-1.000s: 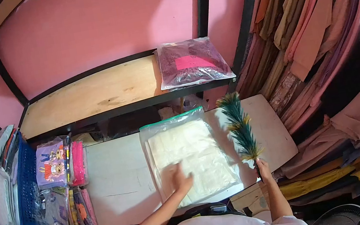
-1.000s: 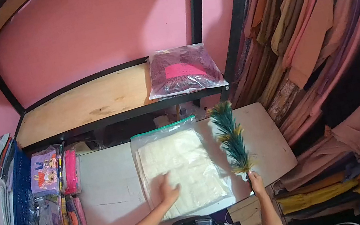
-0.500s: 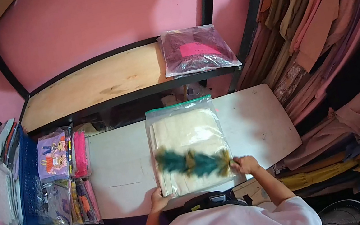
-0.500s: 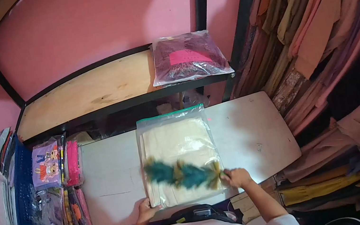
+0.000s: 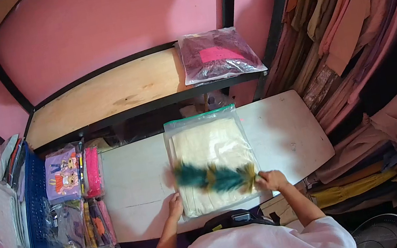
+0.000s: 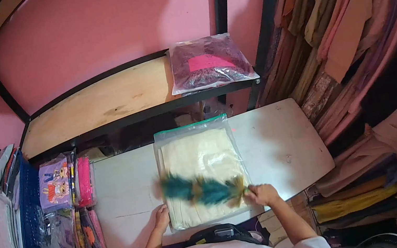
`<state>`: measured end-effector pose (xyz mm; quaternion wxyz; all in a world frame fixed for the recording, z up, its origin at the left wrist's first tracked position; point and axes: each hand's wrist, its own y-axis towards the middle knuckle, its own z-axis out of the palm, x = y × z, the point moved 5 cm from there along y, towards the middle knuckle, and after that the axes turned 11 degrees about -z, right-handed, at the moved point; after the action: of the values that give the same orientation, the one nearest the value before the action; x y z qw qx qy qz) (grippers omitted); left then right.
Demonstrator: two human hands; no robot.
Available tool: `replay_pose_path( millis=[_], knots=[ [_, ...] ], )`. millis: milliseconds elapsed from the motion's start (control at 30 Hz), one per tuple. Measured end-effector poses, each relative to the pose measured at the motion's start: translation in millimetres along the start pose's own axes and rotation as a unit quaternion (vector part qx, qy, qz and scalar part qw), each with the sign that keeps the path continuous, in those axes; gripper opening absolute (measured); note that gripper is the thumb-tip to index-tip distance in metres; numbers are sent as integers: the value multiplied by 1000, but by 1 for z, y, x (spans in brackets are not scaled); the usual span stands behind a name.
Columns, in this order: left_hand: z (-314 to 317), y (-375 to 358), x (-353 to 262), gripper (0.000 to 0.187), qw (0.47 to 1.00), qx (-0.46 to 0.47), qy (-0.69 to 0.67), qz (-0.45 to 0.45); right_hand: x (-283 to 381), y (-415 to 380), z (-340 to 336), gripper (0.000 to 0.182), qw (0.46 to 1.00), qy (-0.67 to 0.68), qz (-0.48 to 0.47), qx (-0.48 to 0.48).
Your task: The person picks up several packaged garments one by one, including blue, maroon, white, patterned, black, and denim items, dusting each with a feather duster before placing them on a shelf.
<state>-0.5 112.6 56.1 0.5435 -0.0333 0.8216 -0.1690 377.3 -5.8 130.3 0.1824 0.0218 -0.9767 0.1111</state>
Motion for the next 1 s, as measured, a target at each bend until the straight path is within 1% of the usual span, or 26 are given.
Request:
replay_pose_path(
  millis=[33,67,100,167,200,233,267,300,367,400,433,467,500,533,567,633,667,700,733,767,800,833,867,900,967,1000],
  knots=[
    [0,1,0,30,1000,-14,0,-3,2,-4,10,45,999,-23,-2,32],
    [0,2,-4,29,1000,-28,0,-7,1,-9,10,42,999,-2,21,-26],
    [3,3,-9,29,1000,-28,-2,-3,-2,-9,12,42,999,-5,21,-29],
    [4,-3,-15,33,998,-45,17,-43,-24,-12,4,39,969,7,177,-170],
    [5,-7,-26,33,998,-45,17,-40,-27,-15,-5,38,949,17,238,-206],
    [7,-11,-36,33,997,-42,33,-55,-34,-14,-2,38,948,18,237,-210],
    [9,-13,-44,35,996,-40,49,-69,-50,-19,1,38,926,18,283,-249],
    [10,-13,-49,35,996,-42,49,-63,-60,-25,0,39,900,19,328,-288],
    [13,-13,-56,53,996,-37,58,-47,-67,-32,1,39,897,39,316,-306],
    [15,-11,-60,59,995,-10,69,-73,-67,-34,0,38,890,25,330,-315],
    [17,-2,-52,59,995,-14,68,-65,-67,-34,2,36,881,12,343,-325],
    [28,9,-34,61,994,61,-24,-83,-67,-33,4,35,888,-49,326,-320],
    [34,13,-41,63,979,137,-114,-98,-53,-32,-4,35,886,-48,323,-329],
    [33,14,-43,60,981,123,-82,-126,-26,-34,-17,37,870,-115,264,-401],
    [32,12,-56,60,982,120,-81,-118,-1,-33,-26,40,842,-181,201,-467],
    [37,8,-69,60,941,185,-211,-188,-2,-13,11,51,911,-4,169,-376],
    [36,8,-81,61,932,197,-236,-190,1,-3,20,53,923,117,208,-302],
    [33,7,-91,61,933,197,-236,-189,6,3,32,55,915,235,243,-219],
    [27,-1,-115,61,928,199,-242,-204,4,6,42,56,871,331,284,-227],
    [21,-7,-132,62,922,201,-247,-220,3,6,37,56,871,331,285,-227],
    [15,-7,-141,62,925,195,-238,-221,4,13,38,55,801,522,239,-169],
    [10,-9,-148,62,925,196,-238,-222,11,20,32,55,695,688,182,-105],
    [5,-10,-161,62,936,209,-231,-165,17,17,15,56,674,714,177,-71],
    [-2,-14,-181,63,943,222,-222,-106,19,15,4,56,674,714,176,-73],
    [-16,-27,-205,64,948,207,-216,-107,28,13,-27,58,661,735,74,-132],
    [-23,-30,-213,62,944,221,-224,-103,54,4,-64,63,652,738,63,-160]
  ],
)
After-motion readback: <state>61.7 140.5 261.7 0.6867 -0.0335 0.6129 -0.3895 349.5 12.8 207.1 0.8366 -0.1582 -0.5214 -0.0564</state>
